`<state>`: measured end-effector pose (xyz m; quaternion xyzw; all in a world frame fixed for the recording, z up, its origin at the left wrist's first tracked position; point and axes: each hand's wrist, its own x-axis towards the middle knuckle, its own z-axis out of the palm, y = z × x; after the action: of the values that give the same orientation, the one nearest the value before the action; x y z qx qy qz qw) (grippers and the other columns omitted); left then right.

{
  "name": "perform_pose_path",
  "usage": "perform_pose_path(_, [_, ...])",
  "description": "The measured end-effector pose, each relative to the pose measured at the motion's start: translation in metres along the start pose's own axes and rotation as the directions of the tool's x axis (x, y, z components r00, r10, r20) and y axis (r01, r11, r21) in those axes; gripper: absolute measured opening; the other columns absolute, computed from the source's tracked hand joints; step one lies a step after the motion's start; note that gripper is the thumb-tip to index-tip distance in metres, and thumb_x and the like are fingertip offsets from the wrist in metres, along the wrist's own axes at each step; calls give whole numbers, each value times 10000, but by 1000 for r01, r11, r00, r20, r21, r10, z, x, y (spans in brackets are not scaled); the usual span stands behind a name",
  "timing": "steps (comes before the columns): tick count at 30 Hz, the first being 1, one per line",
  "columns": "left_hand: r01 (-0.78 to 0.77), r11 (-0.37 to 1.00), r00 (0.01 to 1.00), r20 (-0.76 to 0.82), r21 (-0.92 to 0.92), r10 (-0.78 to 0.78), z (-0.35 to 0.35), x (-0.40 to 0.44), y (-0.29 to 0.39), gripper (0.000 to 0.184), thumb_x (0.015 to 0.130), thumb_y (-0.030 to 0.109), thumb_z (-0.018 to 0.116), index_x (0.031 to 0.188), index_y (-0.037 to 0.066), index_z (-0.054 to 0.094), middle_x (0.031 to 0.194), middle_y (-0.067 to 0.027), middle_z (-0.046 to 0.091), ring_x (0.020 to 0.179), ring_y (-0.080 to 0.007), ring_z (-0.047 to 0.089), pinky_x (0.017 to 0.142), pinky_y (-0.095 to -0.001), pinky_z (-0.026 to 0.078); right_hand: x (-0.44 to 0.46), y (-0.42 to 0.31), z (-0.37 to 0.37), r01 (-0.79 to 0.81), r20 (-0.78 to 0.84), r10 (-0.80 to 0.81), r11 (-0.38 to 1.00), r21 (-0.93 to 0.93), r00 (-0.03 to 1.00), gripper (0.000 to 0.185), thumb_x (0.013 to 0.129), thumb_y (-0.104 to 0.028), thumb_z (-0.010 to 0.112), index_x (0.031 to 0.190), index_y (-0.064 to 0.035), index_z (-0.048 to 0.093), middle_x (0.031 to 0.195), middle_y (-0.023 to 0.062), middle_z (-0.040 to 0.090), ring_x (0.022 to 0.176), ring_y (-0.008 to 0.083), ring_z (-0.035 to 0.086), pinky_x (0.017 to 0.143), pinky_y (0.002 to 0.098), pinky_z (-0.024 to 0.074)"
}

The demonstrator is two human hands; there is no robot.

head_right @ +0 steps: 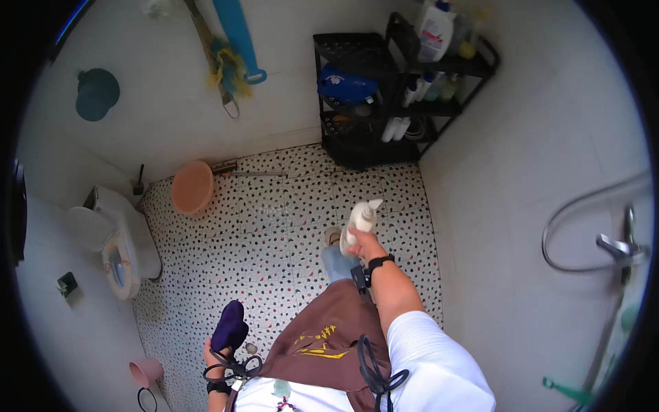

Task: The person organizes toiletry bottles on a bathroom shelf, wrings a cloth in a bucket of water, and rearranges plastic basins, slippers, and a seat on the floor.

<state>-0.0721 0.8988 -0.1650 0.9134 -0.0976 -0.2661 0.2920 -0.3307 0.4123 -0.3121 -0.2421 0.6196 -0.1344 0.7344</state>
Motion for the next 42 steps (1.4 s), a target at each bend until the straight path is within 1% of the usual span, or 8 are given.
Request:
perform_pose_path(3, [79,995,997,2,65,-80,34,23,63,387,562,19,688,910,2,519,770,-96,601,678,-193,570,633,-310,467,70,-83,35,-101,-43,107,986,130,993,451,793,-323,664,1117,-62,491,952,141,591,666,243,625,505,288,542])
perform_pose_path(4, [76,996,997,30,-38,-74,51,30,67,375,571,11,680,912,4,523,769,-97,601,673,-194,565,622,-314,466,98,-107,44,94,51,-102,986,140,994,468,787,-335,671,1122,-65,486,922,152,589,639,238,616,518,278,541])
perform_pose_path(6, [314,947,948,35,61,-317,74,29,129,365,586,4,669,921,2,524,769,-102,603,682,-190,566,618,-312,465,128,-144,58,-48,97,25,967,251,995,468,780,-329,686,1121,-74,493,856,157,589,575,224,590,554,267,541])
perform_pose_path(10, [253,934,943,152,251,-296,109,27,136,362,539,84,719,851,6,554,763,-138,605,687,-278,587,674,-356,475,191,-211,85,-51,120,16,954,295,993,456,809,-284,664,1163,-84,458,906,117,579,645,231,597,580,323,554])
perform_pose_path(16, [361,900,881,227,244,-414,123,40,207,345,546,62,708,851,9,557,716,-102,591,653,-210,565,643,-315,466,227,-242,148,81,-18,-123,525,847,992,393,871,-202,574,1220,-121,413,1117,115,480,893,244,564,733,335,585])
perform_pose_path(22, [401,916,897,190,25,-398,138,68,234,390,578,1,714,917,4,522,754,-89,597,686,-188,578,651,-303,475,261,-274,179,100,-48,-178,296,950,983,503,839,-217,606,1254,-52,376,1082,128,501,938,241,563,782,318,556])
perform_pose_path(38, [378,925,876,307,44,-372,169,101,213,354,616,-57,675,914,2,493,809,-55,580,728,-131,542,671,-267,464,340,-299,201,225,-127,-264,382,896,956,535,815,-426,609,1062,29,476,941,119,555,836,227,579,780,312,511])
perform_pose_path(42, [400,916,869,304,32,-390,175,112,221,430,575,14,724,967,8,548,827,-122,607,751,-233,599,691,-324,480,334,-291,200,131,-35,-225,425,896,974,435,853,-362,575,1097,-25,449,939,122,527,892,229,542,792,303,501])
